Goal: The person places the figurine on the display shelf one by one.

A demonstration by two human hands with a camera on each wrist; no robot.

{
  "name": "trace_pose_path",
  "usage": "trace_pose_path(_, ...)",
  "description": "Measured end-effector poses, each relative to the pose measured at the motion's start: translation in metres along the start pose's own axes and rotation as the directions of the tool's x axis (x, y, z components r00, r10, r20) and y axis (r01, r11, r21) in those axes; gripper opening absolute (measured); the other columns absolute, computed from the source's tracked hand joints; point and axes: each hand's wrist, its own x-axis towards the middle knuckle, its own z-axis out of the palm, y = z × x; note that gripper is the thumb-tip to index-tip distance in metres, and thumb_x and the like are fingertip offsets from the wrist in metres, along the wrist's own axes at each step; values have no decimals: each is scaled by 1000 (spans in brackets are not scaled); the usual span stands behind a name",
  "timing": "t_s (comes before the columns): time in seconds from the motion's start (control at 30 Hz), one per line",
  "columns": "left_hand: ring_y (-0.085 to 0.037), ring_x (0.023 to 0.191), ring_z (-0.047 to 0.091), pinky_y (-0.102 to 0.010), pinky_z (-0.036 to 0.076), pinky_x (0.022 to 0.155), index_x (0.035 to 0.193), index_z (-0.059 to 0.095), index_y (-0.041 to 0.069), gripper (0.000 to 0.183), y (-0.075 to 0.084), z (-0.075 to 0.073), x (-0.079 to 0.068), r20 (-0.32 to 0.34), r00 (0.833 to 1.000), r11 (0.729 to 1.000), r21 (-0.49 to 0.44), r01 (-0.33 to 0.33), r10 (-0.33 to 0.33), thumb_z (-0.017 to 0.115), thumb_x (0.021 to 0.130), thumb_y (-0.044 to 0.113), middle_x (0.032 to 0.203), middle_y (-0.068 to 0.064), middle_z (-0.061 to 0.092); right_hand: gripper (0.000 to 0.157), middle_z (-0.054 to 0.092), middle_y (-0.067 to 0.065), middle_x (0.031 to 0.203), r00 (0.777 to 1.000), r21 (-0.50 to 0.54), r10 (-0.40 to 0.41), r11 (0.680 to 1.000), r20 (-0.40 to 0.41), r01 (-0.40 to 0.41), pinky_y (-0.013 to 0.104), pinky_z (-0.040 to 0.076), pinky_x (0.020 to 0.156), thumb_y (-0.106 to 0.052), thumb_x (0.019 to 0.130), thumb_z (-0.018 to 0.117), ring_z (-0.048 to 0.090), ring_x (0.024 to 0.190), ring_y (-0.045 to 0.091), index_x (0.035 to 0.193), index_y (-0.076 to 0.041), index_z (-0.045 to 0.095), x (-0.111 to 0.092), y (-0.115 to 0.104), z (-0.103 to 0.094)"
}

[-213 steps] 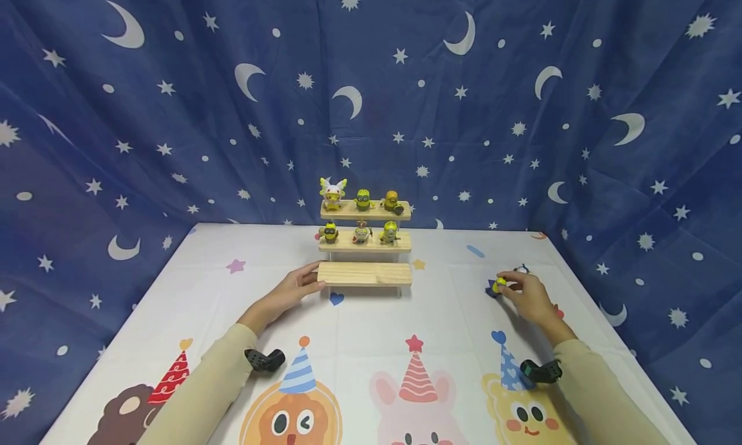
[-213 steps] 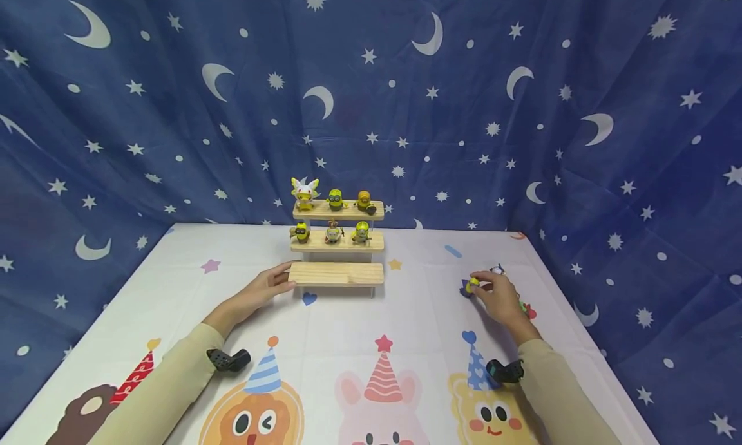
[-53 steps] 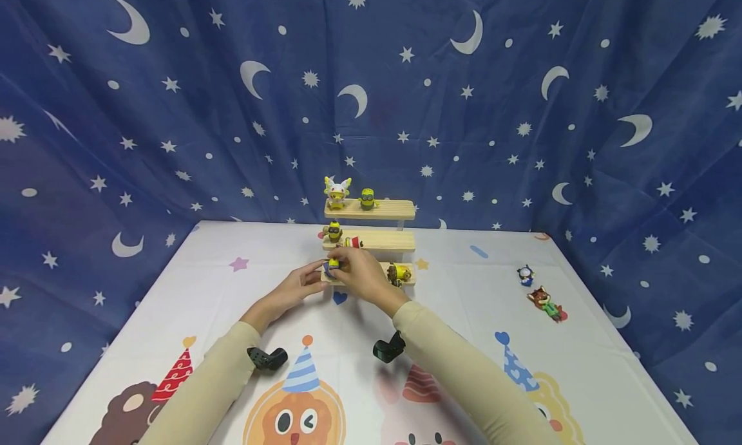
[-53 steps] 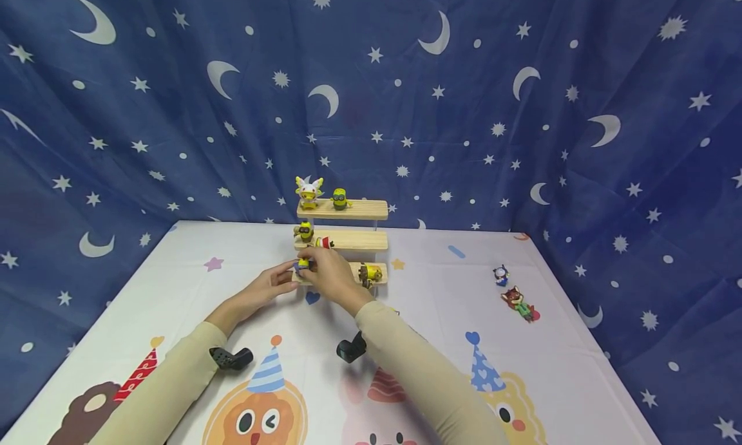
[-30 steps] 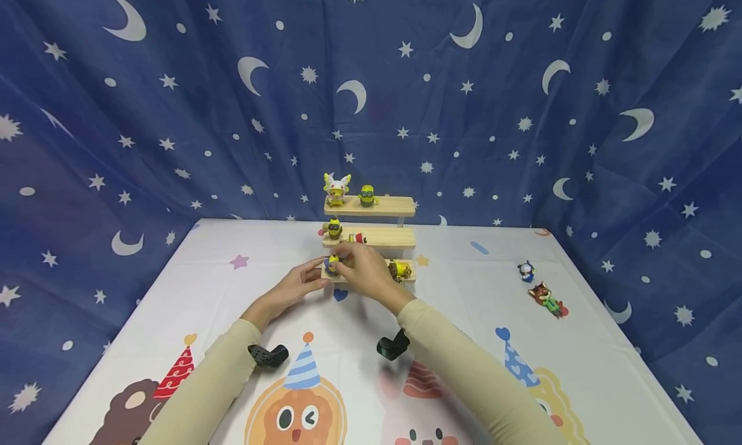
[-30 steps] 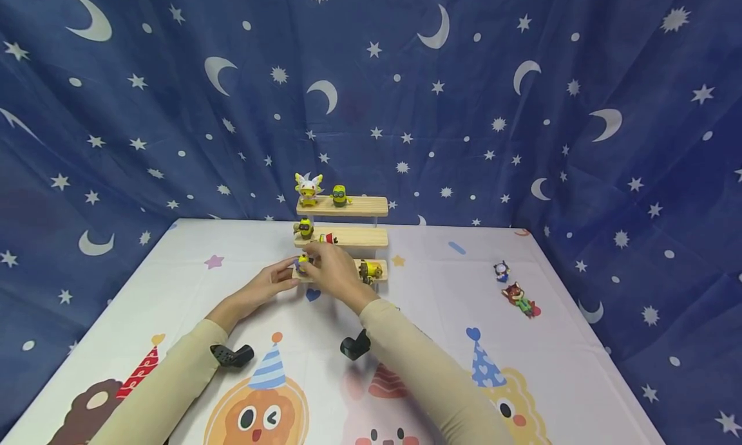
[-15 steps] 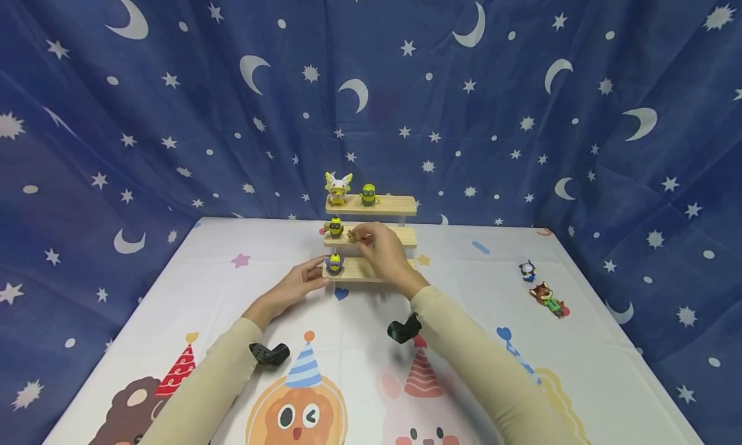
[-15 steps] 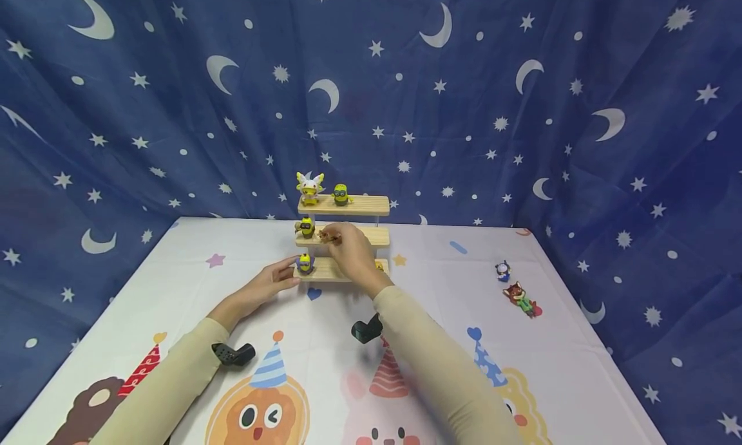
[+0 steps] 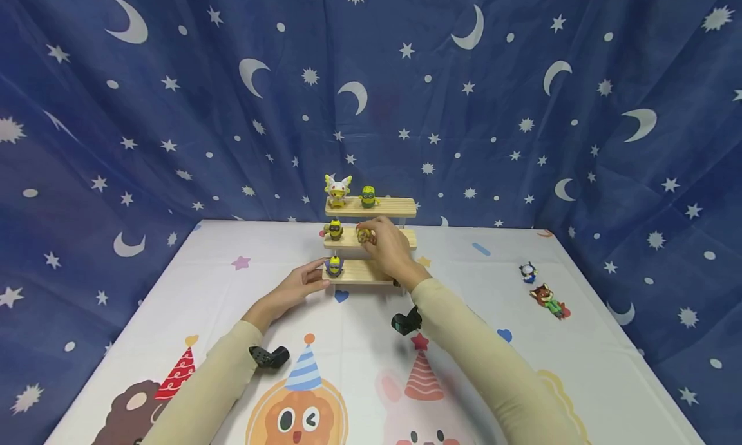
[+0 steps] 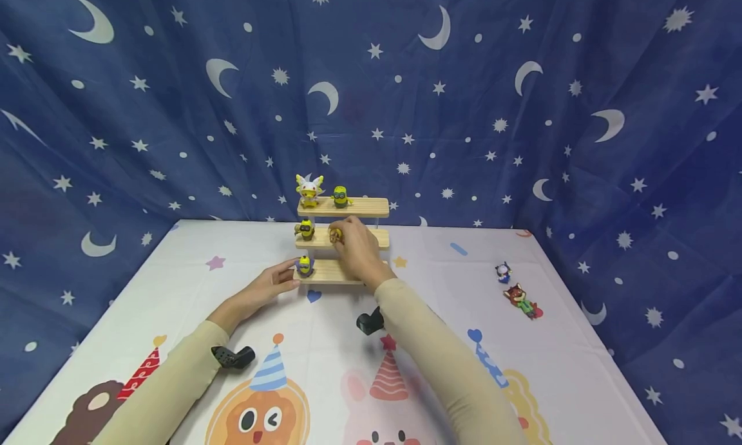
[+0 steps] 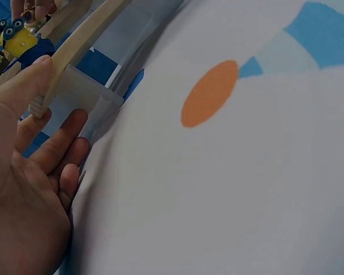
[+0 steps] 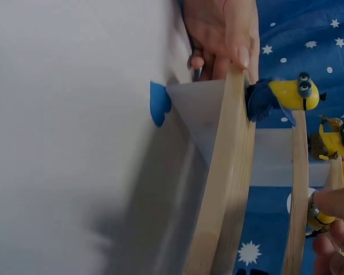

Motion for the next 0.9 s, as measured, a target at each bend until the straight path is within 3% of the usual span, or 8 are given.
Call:
trace_pose_path(0.2, -43, 148, 37, -61, 25, 123, 164, 16, 13, 80, -1, -1, 0, -3, 1000, 1000, -8, -14, 14, 62, 102, 34, 159, -27, 37, 36, 60, 6, 135, 1000, 27, -7, 1000, 3, 7, 38, 58, 81, -17, 93, 74, 67, 104, 24, 128, -18, 68, 6, 3, -2)
trace_pose_path(0.33, -43, 148, 36, -62, 25, 123, 164, 16, 13, 80, -1, 0, 1, -2, 1000, 1000, -3, -10, 10, 62, 102, 34, 159, -27, 36, 34, 64, 9, 134, 1000, 168, 4, 986, -1, -4, 39, 58, 87, -14, 95, 72, 68, 104, 26, 129, -11, 68, 6, 8, -5)
trace_pose_path(0.47, -43, 149, 36, -62, 24, 123, 164, 15, 13, 80, 1, 0, 1, 4, 1000, 1000, 4, -1, 1, 61, 102, 34, 160, -27, 36, 32, 69, 12, 129, 999, 288, 13, 958, -37, -2, 35, 60, 83, -9, 95, 70, 70, 102, 27, 127, -5, 69, 7, 14, -7)
trace_pose_path(0.63, -42, 148, 37, -61, 24, 123, 164, 16, 13, 79, 3, 0, 0, -1, 1000, 1000, -4, -2, 2, 61, 102, 33, 160, -27, 36, 28, 73, 12, 122, 998, 316, 14, 949, -64, 7, 33, 56, 75, -9, 97, 66, 70, 98, 26, 123, -5, 71, 10, 13, -9)
trace_pose_path(0.9, -42, 147, 39, -61, 25, 123, 163, 16, 12, 79, 3, 1, -1, 0, 1000, 1000, -12, -6, 6, 61, 102, 32, 159, -26, 38, 30, 70, 13, 128, 1000, 323, -22, 946, 22, 14, 43, 57, 92, -17, 100, 64, 67, 111, 29, 127, -5, 68, 12, 8, -14)
